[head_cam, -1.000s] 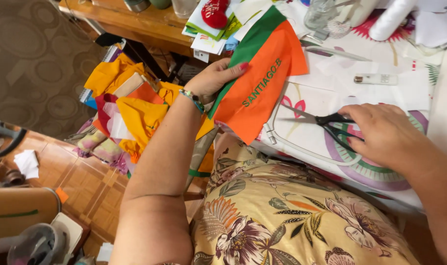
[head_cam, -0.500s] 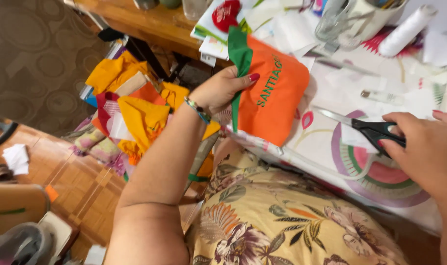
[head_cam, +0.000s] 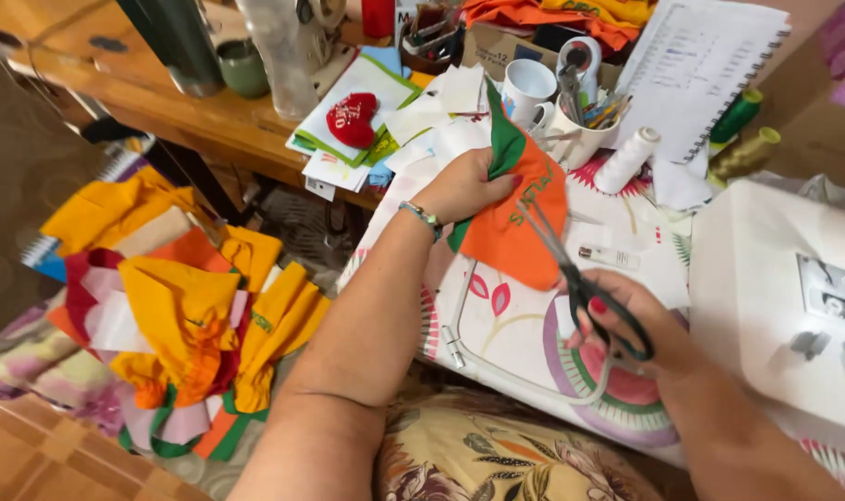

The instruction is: The person uses scissors to trim the edges of a small orange and green fabric pouch with the text 'SANTIAGO B.' printed on it. They carefully cut along the seams and corners to shape the pouch, then briefly check a smartphone.

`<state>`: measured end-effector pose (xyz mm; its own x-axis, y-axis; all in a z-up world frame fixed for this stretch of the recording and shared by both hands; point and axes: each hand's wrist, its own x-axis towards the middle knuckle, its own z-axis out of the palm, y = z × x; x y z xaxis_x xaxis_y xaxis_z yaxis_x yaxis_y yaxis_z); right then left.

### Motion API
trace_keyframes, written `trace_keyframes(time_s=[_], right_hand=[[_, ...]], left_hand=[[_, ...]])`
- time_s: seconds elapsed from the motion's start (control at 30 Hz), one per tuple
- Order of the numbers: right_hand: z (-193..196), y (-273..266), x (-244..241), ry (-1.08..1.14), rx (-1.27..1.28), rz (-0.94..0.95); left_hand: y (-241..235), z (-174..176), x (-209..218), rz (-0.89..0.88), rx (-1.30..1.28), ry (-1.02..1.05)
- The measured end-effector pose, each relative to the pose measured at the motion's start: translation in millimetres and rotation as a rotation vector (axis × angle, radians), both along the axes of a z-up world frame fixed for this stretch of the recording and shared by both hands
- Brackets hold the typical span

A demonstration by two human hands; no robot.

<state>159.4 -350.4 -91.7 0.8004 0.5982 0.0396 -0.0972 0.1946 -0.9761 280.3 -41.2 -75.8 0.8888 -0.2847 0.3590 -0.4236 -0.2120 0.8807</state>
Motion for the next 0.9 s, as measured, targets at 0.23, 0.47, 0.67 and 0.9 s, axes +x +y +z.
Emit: trace_keyframes(time_s=[0.23,0.47,0.67,0.9], right_hand=[[39.3,4.9,-12.1,-0.013,-0.261,0.042],[21.5,4.2,-11.1,0.006,-0.311,0.024],[25.9,6.7,-12.1,0.023,-0.345,0.022],[26.4,11.8,-13.3,0.015,-0.405,-0.009]], left_hand=[[25.4,28.0,-18.4,-0.044,0.083,0.041],[28.2,19.1,-18.0,-0.047,0.198,0.012],[25.5,17.1,-15.0,-0.019,0.259,0.015],[25.1,18.6,-17.8,-0.096,0.167,-0.012]])
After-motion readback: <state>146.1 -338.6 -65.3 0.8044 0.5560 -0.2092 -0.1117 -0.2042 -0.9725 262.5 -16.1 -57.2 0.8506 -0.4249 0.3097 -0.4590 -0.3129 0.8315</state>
